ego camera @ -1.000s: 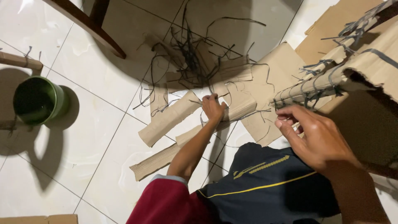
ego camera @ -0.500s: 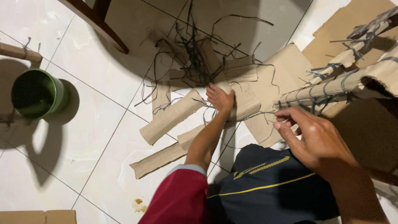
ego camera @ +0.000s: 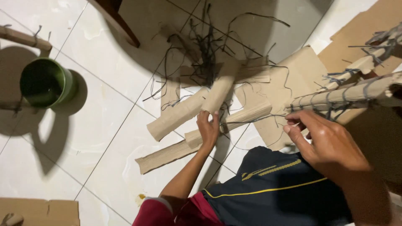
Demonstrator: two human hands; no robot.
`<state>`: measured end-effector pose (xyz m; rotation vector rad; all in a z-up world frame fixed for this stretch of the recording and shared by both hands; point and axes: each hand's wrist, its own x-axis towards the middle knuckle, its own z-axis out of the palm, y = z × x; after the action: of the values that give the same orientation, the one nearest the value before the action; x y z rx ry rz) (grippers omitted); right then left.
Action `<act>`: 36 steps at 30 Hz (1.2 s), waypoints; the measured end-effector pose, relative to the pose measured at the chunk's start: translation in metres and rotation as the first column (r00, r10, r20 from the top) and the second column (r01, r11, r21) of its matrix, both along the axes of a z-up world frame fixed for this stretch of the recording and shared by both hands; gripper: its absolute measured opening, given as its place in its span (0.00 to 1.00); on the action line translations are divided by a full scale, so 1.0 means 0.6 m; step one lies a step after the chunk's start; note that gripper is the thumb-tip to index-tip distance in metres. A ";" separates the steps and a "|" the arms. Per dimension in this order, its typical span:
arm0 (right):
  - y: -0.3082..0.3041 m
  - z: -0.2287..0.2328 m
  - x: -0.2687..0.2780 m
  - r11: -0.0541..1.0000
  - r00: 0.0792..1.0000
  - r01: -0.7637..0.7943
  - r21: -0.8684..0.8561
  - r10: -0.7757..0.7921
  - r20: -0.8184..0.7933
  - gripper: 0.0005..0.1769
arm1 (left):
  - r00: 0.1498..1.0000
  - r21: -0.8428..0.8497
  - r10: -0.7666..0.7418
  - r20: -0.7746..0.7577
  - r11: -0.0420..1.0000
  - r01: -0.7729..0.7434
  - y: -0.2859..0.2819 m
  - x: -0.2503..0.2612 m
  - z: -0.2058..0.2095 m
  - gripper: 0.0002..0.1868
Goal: Wrapping the legs of a wooden chair with cardboard and string.
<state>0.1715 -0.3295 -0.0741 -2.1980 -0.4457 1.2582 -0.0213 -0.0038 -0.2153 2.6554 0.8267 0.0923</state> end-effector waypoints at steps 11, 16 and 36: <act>0.078 -0.016 0.024 0.942 0.973 -0.220 0.255 0.191 0.132 0.41 | 0.883 -0.407 -0.235 0.406 0.819 0.405 -0.151 0.092 0.202 0.10; 0.122 -0.036 0.038 0.956 0.984 -0.151 0.253 0.170 -0.054 0.21 | 0.894 -0.589 -0.036 0.447 0.740 0.324 -0.161 0.143 0.225 0.08; 0.113 -0.030 0.049 0.986 0.986 -0.087 0.143 0.065 0.156 0.07 | 0.621 0.255 0.559 -0.549 0.820 -0.512 0.350 -0.034 0.026 0.34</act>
<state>0.2007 -0.2615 -0.0922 -2.1742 -0.6683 1.0637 -0.0415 0.2063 -0.1997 2.3983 1.8505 -0.6341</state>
